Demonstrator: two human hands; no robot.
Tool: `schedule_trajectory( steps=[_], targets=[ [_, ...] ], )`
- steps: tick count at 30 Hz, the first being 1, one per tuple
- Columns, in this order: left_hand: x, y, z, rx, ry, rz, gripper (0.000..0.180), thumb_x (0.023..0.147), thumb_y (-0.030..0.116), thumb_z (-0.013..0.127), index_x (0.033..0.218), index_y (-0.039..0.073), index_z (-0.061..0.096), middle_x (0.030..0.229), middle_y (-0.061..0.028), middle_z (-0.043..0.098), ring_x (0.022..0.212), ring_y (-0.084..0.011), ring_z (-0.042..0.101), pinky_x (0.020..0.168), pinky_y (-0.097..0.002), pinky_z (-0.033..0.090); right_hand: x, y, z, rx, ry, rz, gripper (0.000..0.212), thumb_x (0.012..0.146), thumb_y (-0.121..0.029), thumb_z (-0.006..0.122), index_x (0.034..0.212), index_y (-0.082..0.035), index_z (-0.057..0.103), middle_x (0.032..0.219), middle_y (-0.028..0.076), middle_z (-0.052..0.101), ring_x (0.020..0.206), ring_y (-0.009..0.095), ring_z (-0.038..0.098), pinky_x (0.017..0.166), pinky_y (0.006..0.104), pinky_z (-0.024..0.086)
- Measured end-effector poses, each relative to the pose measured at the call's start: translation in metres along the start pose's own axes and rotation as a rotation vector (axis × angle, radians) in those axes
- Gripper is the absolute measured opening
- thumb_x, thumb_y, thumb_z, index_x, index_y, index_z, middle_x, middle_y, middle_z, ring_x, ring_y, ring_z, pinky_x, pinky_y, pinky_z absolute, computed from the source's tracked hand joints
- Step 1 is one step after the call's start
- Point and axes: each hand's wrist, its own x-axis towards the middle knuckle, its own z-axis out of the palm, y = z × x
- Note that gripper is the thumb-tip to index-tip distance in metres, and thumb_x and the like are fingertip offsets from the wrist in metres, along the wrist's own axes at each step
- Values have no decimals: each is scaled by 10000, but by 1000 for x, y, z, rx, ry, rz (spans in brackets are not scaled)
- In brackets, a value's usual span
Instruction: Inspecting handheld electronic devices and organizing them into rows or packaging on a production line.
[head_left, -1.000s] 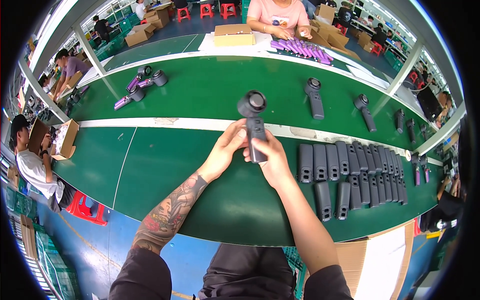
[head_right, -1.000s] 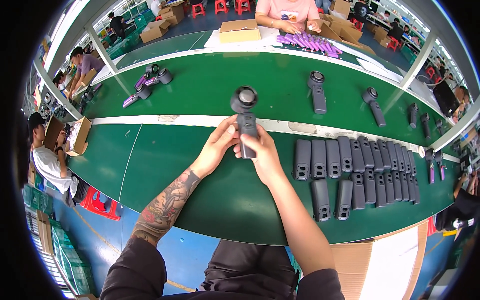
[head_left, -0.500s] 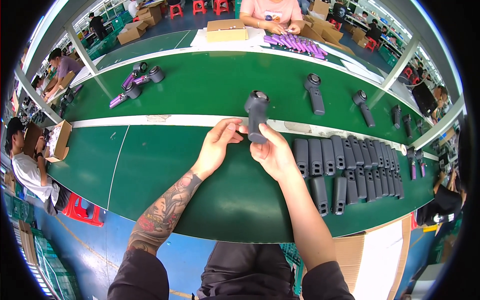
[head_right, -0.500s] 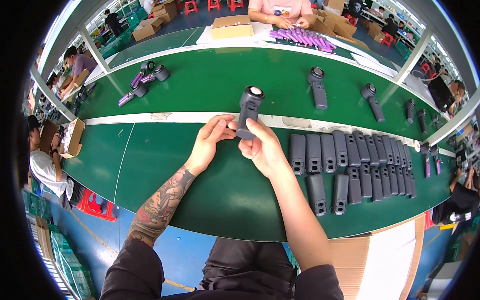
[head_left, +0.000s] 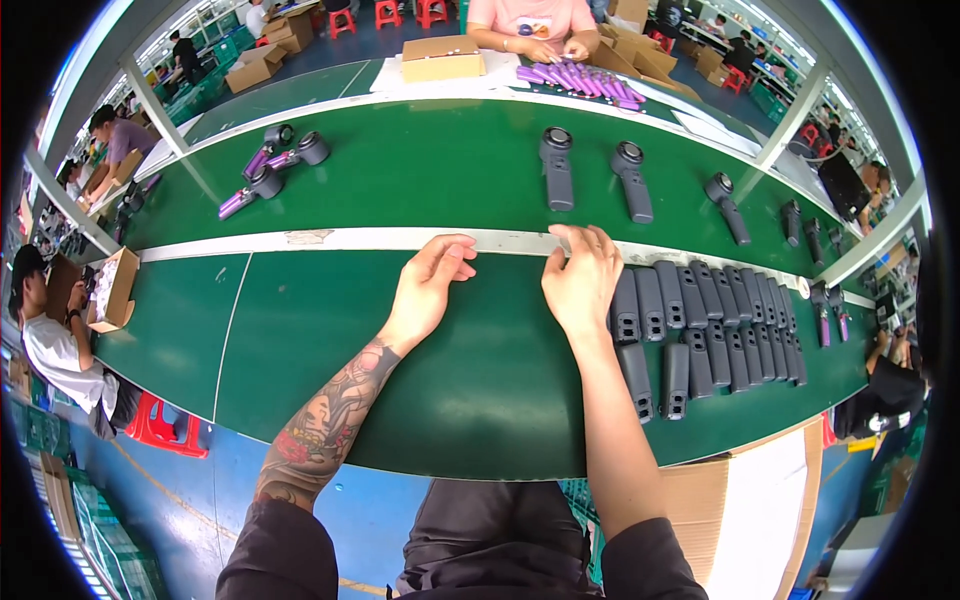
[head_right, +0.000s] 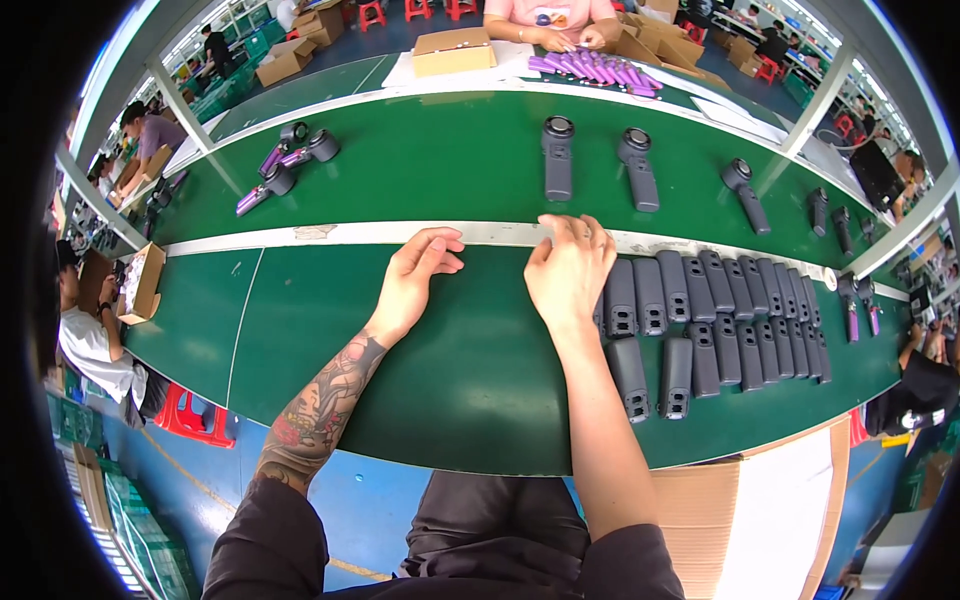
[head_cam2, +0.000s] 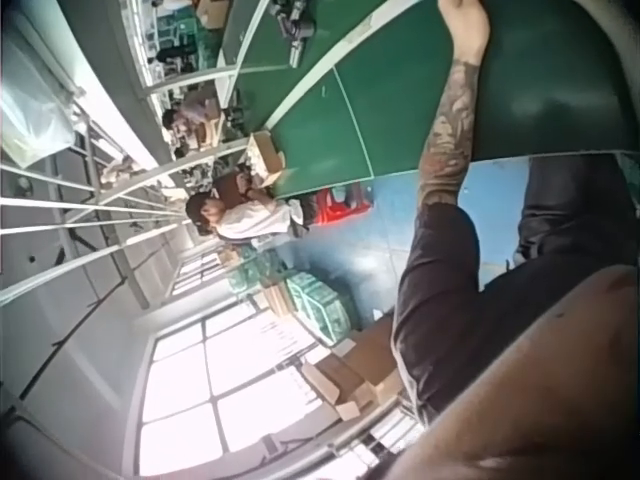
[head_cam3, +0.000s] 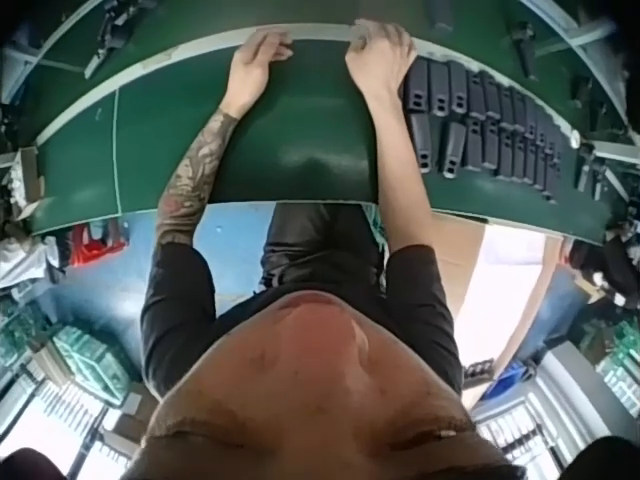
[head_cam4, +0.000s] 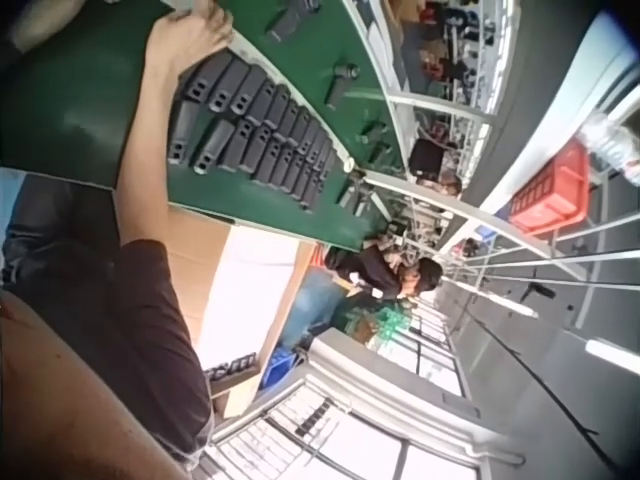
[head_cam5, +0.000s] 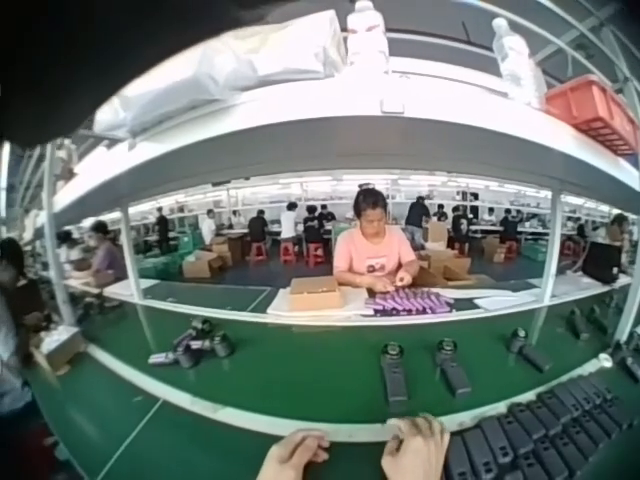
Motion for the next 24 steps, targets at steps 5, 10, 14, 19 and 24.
schedule_trajectory(
  steps=[5,10,14,19,24],
  targets=[
    [11,-8,-8,84,148,51,267,1050,126,465,1266,7,568,1137,-116,619,977,-199,613,922,-312,492,-6,-6,9,490,-99,-44,476,755,1,596,1225,-73,611,1143,184,643,1174,330,561,1062,444,376],
    [27,-30,-48,286,501,177,294,948,56,549,1239,17,567,1132,-120,612,991,-223,601,895,-333,498,-11,-40,-10,77,-70,-99,506,746,-14,606,1249,-68,593,1140,186,646,1113,351,569,1052,456,381],
    [60,-49,-101,639,750,305,442,860,39,597,1294,30,515,1167,-187,568,1057,-329,565,935,-422,476,-16,-18,-3,-90,-222,-40,500,765,-39,627,1262,-69,594,1122,176,651,1065,344,570,987,422,428],
    [94,-69,-198,879,1045,181,640,804,95,644,1398,43,412,1221,-261,483,1060,-427,540,943,-487,466,-19,-23,7,227,-212,-74,518,789,-81,676,1298,-51,581,1117,171,651,990,313,583,904,364,466],
    [115,-75,-279,942,1141,-27,816,798,302,718,1481,77,331,1279,-279,416,1084,-445,519,958,-500,461,-13,-47,-11,629,-459,97,519,849,-126,702,1339,-35,557,1109,159,648,901,260,612,841,329,498]
  ],
)
